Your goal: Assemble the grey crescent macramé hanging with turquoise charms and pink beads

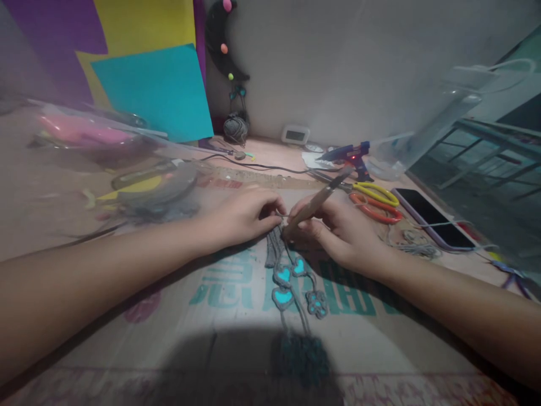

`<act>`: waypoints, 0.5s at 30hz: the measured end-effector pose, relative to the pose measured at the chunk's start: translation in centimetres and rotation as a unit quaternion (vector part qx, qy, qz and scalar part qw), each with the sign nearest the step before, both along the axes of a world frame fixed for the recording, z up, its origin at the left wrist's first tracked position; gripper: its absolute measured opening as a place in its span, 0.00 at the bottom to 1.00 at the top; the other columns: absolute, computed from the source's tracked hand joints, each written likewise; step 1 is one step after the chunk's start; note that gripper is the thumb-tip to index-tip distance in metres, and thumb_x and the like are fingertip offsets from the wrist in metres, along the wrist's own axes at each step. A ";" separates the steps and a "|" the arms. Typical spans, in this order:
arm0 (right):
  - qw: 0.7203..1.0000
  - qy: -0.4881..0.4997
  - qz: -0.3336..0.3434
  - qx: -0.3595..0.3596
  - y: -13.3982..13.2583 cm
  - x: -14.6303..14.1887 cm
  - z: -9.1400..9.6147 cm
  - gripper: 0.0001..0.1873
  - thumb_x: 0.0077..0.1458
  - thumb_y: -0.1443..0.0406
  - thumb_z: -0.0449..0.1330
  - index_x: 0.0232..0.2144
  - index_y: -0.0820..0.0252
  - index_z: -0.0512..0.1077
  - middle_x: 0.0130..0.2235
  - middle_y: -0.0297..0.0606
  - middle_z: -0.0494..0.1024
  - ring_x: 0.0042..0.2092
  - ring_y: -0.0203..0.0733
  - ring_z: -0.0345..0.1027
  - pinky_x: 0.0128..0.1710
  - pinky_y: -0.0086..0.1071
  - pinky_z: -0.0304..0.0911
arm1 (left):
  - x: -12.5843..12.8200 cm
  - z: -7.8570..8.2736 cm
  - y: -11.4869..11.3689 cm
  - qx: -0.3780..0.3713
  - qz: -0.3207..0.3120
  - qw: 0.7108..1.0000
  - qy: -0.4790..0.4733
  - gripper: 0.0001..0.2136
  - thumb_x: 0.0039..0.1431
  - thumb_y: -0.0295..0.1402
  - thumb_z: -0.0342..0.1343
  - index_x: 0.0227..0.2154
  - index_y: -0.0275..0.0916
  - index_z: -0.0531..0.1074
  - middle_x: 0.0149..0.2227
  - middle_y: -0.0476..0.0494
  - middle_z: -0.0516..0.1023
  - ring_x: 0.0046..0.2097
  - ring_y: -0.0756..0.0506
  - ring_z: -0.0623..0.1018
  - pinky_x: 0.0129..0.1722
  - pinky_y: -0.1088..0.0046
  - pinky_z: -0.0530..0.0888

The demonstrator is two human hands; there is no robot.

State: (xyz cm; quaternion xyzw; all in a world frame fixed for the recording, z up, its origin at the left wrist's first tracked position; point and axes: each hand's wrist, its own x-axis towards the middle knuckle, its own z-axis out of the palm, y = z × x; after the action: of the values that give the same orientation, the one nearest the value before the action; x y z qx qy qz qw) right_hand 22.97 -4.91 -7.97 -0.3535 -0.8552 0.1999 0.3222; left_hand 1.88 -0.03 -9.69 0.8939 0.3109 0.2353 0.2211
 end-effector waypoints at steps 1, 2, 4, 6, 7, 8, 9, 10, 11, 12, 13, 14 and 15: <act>1.000 0.011 -0.010 0.009 0.0 0.0 0.0 0.05 0.61 0.69 0.55 0.40 0.60 0.70 0.37 0.38 0.78 0.38 0.38 0.73 0.39 0.31 0.68 | 0.0 0.0 0.0 -0.001 -0.002 1.000 0.000 0.04 0.59 0.27 0.54 0.34 0.37 0.74 0.32 0.47 0.76 0.35 0.48 0.72 0.36 0.73 0.66; 1.000 0.014 -0.015 0.015 0.1 0.0 0.1 0.05 0.61 0.69 0.55 0.40 0.60 0.70 0.38 0.38 0.78 0.39 0.38 0.73 0.40 0.32 0.67 | 0.0 0.0 -0.1 -0.002 -0.003 1.000 0.000 0.04 0.59 0.27 0.54 0.34 0.37 0.73 0.32 0.47 0.76 0.35 0.48 0.72 0.36 0.73 0.66; 1.000 -0.003 -0.013 0.013 0.2 -0.1 0.1 0.05 0.61 0.70 0.55 0.39 0.59 0.70 0.37 0.37 0.78 0.38 0.38 0.73 0.39 0.31 0.67 | -0.1 0.0 -0.1 -0.001 -0.006 1.000 -0.001 0.04 0.59 0.27 0.54 0.34 0.38 0.73 0.32 0.48 0.76 0.35 0.48 0.72 0.35 0.73 0.66; 1.000 -0.023 -0.008 0.013 0.4 -0.1 0.0 0.06 0.60 0.71 0.54 0.39 0.60 0.70 0.36 0.36 0.78 0.36 0.37 0.72 0.37 0.31 0.67 | -0.1 -0.1 -0.1 0.003 -0.007 1.000 -0.005 0.04 0.59 0.27 0.54 0.35 0.38 0.73 0.32 0.48 0.75 0.35 0.48 0.72 0.35 0.73 0.65; 1.000 -0.022 -0.010 0.020 0.4 -0.1 0.0 0.06 0.60 0.71 0.54 0.39 0.60 0.70 0.36 0.37 0.78 0.36 0.37 0.72 0.37 0.31 0.66 | -0.1 -0.1 -0.1 0.003 -0.008 1.000 -0.007 0.04 0.59 0.27 0.54 0.35 0.38 0.73 0.32 0.48 0.75 0.35 0.48 0.72 0.35 0.73 0.66; 0.999 -0.014 -0.015 0.030 0.5 -0.1 0.0 0.06 0.60 0.70 0.54 0.39 0.61 0.70 0.36 0.37 0.78 0.37 0.38 0.72 0.38 0.31 0.67 | -0.1 -0.2 0.0 0.004 -0.009 1.000 -0.009 0.04 0.59 0.27 0.54 0.35 0.37 0.73 0.32 0.48 0.76 0.35 0.48 0.72 0.35 0.73 0.66; 0.999 -0.004 -0.019 0.039 0.5 -0.1 -0.1 0.06 0.60 0.70 0.55 0.39 0.61 0.70 0.37 0.38 0.78 0.38 0.38 0.72 0.39 0.31 0.67 | -0.1 -0.2 0.0 0.004 -0.011 1.000 -0.011 0.04 0.59 0.27 0.53 0.35 0.37 0.73 0.33 0.47 0.76 0.35 0.48 0.72 0.36 0.73 0.66; 0.999 0.001 -0.019 0.040 0.6 -0.1 -0.1 0.06 0.61 0.69 0.55 0.39 0.61 0.70 0.37 0.38 0.78 0.38 0.39 0.72 0.39 0.32 0.67 | -0.1 -0.2 0.0 0.004 -0.013 1.000 -0.012 0.04 0.59 0.27 0.53 0.35 0.37 0.73 0.33 0.47 0.76 0.36 0.48 0.72 0.36 0.73 0.66; 0.999 0.001 -0.015 0.035 0.6 -0.2 -0.1 0.06 0.61 0.69 0.55 0.40 0.61 0.70 0.37 0.38 0.78 0.39 0.39 0.72 0.39 0.32 0.67 | -0.1 -0.2 0.0 0.003 -0.014 1.000 -0.012 0.04 0.59 0.27 0.53 0.35 0.37 0.73 0.33 0.47 0.76 0.35 0.48 0.72 0.36 0.73 0.66; 1.000 -0.005 -0.009 0.027 0.6 -0.2 -0.1 0.06 0.61 0.70 0.55 0.40 0.60 0.70 0.37 0.38 0.78 0.38 0.39 0.73 0.39 0.32 0.67 | -0.1 -0.3 0.0 0.003 -0.015 1.000 -0.011 0.04 0.59 0.27 0.53 0.34 0.37 0.73 0.32 0.47 0.76 0.35 0.48 0.72 0.36 0.73 0.66; 1.000 -0.010 -0.005 0.022 0.6 -0.2 -0.2 0.06 0.60 0.70 0.55 0.40 0.60 0.70 0.37 0.38 0.78 0.38 0.39 0.73 0.39 0.32 0.67 | -0.1 -0.2 0.0 0.003 -0.015 1.000 -0.011 0.04 0.59 0.28 0.53 0.34 0.37 0.73 0.32 0.47 0.76 0.35 0.48 0.72 0.35 0.73 0.66; 1.000 -0.010 -0.008 0.022 0.6 -0.3 -0.2 0.06 0.60 0.70 0.55 0.40 0.60 0.70 0.37 0.38 0.78 0.38 0.39 0.72 0.38 0.32 0.67 | -0.1 -0.2 0.0 0.003 -0.015 1.000 -0.011 0.04 0.59 0.28 0.53 0.34 0.37 0.73 0.32 0.48 0.75 0.35 0.48 0.72 0.35 0.73 0.66; 1.000 -0.006 -0.016 0.026 0.6 -0.3 -0.2 0.06 0.61 0.70 0.55 0.40 0.60 0.70 0.37 0.38 0.78 0.38 0.39 0.72 0.38 0.33 0.67 | -0.1 -0.2 0.0 0.003 -0.015 1.000 -0.011 0.04 0.59 0.28 0.53 0.34 0.37 0.72 0.32 0.47 0.75 0.35 0.48 0.72 0.35 0.73 0.66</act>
State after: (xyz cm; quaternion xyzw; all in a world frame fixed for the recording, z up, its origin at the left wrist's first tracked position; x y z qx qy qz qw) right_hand 22.67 -4.30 -8.16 -0.3595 -0.8563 0.1702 0.3294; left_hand 1.76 -0.02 -9.89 0.8963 0.2946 0.2430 0.2256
